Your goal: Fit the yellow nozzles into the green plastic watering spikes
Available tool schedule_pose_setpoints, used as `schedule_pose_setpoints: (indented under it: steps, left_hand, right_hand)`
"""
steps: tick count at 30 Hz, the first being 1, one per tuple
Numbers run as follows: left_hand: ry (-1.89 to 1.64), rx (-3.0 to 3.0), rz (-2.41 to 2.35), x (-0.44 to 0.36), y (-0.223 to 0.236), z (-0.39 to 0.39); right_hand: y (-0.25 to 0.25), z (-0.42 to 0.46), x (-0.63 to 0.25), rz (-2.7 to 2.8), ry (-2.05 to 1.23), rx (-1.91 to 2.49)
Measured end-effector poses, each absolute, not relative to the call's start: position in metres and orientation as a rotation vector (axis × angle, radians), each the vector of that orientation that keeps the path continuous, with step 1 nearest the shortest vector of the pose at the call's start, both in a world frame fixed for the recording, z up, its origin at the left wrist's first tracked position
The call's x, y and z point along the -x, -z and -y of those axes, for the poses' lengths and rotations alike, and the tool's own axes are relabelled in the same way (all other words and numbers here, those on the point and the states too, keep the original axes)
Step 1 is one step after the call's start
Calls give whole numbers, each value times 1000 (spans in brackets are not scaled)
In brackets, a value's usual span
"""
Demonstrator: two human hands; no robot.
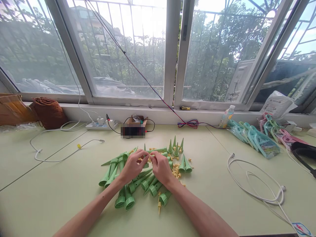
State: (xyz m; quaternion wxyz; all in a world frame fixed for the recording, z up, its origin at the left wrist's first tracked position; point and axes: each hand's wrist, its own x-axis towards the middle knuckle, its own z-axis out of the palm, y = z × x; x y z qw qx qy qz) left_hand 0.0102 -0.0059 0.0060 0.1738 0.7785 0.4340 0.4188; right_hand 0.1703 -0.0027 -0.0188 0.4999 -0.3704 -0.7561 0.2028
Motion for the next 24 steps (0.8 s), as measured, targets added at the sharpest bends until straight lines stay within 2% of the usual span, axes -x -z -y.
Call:
schedule_pose_setpoints:
  steps: [24]
  left_hand:
    - [-1114, -2211, -1243, -8, -1, 4]
  right_hand:
    - [24, -1, -171, 1713, -398, 993]
